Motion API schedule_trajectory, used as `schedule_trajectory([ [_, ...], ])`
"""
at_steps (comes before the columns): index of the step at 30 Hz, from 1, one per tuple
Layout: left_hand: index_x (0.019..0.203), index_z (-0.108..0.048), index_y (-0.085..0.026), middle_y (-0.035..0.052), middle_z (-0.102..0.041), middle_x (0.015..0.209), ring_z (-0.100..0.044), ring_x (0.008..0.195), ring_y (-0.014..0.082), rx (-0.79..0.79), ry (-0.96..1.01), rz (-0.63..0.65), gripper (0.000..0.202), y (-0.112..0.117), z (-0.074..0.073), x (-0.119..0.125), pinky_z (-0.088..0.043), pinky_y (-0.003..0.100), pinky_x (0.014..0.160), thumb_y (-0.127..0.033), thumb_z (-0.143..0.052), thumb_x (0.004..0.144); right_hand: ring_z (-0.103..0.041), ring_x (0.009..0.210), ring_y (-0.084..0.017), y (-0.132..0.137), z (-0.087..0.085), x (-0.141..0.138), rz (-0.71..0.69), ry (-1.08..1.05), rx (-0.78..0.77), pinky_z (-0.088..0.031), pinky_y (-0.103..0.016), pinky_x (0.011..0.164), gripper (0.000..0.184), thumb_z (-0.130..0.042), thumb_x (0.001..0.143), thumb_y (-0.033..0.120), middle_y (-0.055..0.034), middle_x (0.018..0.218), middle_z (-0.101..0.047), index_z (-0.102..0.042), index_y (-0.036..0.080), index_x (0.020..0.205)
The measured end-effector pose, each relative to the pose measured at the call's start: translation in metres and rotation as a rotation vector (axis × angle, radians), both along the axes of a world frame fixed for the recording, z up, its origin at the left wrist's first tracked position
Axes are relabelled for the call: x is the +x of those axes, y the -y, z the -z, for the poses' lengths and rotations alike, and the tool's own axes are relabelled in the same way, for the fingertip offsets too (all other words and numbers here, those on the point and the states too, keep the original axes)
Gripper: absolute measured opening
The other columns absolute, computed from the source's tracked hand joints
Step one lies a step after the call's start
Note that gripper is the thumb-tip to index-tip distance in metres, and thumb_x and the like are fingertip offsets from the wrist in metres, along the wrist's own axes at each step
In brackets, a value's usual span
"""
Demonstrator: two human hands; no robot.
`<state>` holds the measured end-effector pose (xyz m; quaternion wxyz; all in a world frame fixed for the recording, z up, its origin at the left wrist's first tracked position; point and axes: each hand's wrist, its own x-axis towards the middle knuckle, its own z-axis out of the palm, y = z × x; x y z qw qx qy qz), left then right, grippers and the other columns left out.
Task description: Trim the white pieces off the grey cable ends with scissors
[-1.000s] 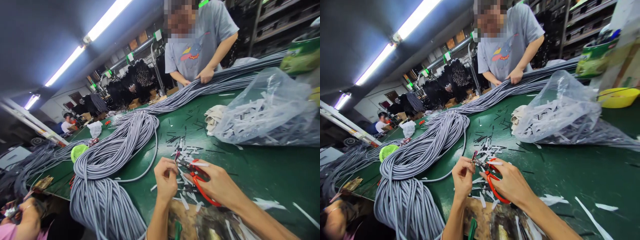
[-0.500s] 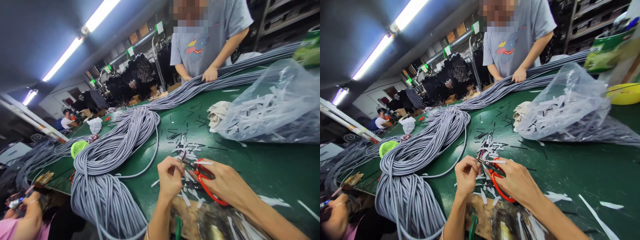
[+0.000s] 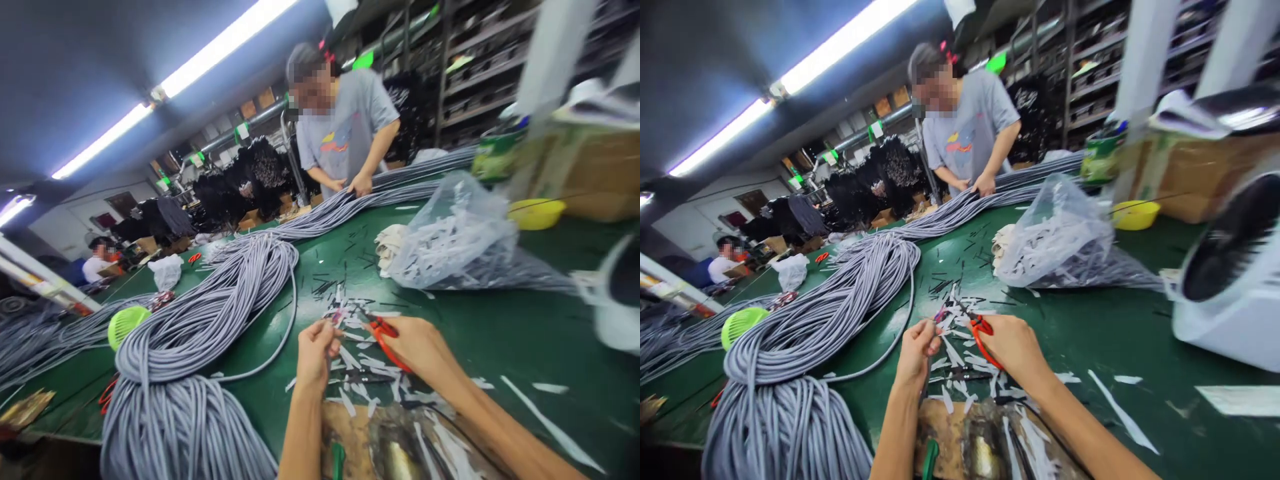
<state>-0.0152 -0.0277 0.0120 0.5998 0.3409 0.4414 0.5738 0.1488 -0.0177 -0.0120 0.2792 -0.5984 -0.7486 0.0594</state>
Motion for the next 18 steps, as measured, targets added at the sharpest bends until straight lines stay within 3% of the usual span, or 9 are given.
schedule_trajectory([
  [3,0.062,-0.058,-0.008,-0.0040,-0.050,0.046,-0.028,0.031,-0.0018,-0.048,0.063,0.001,0.050,-0.003,-0.002,-0.001,-0.015,0.014,0.035,-0.045,-0.082,0.038,-0.063,0.050,-0.023,-0.002,-0.002,0.004,0.045,0.084,-0.024,-0.040,-0.026,0.042,0.019,-0.059,0.070,0.015,-0.0082,0.055,-0.065,-0.061,0.019,0.052],
  [7,0.056,-0.054,-0.011,-0.0080,-0.041,0.040,-0.023,0.029,-0.0016,-0.060,0.071,0.036,0.040,-0.001,-0.003,-0.002,-0.012,0.014,0.034,-0.040,-0.078,0.042,-0.066,0.069,-0.025,0.007,-0.005,-0.003,0.022,0.086,0.075,-0.050,-0.029,0.055,0.013,-0.062,0.063,0.004,-0.0116,0.072,-0.068,-0.066,0.016,0.062],
  [11,0.055,-0.057,-0.012,-0.0096,-0.033,0.037,-0.020,0.030,0.0004,-0.011,-0.209,0.088,0.041,0.008,0.007,-0.003,-0.013,0.015,0.033,-0.049,-0.075,0.047,-0.066,0.074,-0.020,0.035,-0.020,0.007,-0.096,0.041,0.194,-0.053,-0.028,0.064,0.012,-0.064,0.067,0.010,-0.0047,0.078,-0.069,-0.068,0.020,0.073],
  [13,0.060,-0.064,-0.013,-0.0049,-0.043,0.040,-0.037,0.035,0.0064,0.084,-0.480,0.093,0.042,0.014,0.017,-0.003,-0.027,0.017,0.036,-0.054,-0.070,0.055,-0.065,0.074,-0.015,0.051,-0.042,0.036,-0.172,-0.027,0.293,-0.053,-0.024,0.066,0.012,-0.057,0.078,0.020,-0.0002,0.081,-0.070,-0.068,0.024,0.080],
  [15,0.073,-0.072,-0.015,0.0051,-0.063,0.062,-0.059,0.060,0.0181,0.237,-0.771,0.037,0.039,0.023,0.032,-0.004,-0.047,0.026,0.052,-0.053,-0.064,0.065,-0.064,0.068,-0.015,0.058,-0.077,0.084,-0.073,-0.140,0.497,-0.052,-0.027,0.066,0.024,-0.046,0.087,0.032,-0.0016,0.078,-0.070,-0.068,0.023,0.083],
  [16,0.080,-0.074,-0.018,0.0088,-0.068,0.080,-0.063,0.078,0.0233,0.315,-0.896,-0.034,0.037,0.028,0.041,-0.006,-0.051,0.032,0.066,-0.051,-0.061,0.069,-0.064,0.067,-0.015,0.057,-0.098,0.113,0.048,-0.196,0.618,-0.051,-0.029,0.067,0.028,-0.045,0.087,0.037,-0.0021,0.077,-0.069,-0.068,0.021,0.083],
  [18,0.090,-0.074,-0.023,0.0106,-0.066,0.105,-0.060,0.100,0.0283,0.422,-1.071,-0.240,0.035,0.041,0.062,-0.014,-0.048,0.040,0.085,-0.048,-0.060,0.071,-0.063,0.070,-0.017,0.043,-0.139,0.172,0.455,-0.281,0.730,-0.048,-0.034,0.071,0.033,-0.048,0.085,0.043,-0.0044,0.073,-0.068,-0.068,0.017,0.082],
])
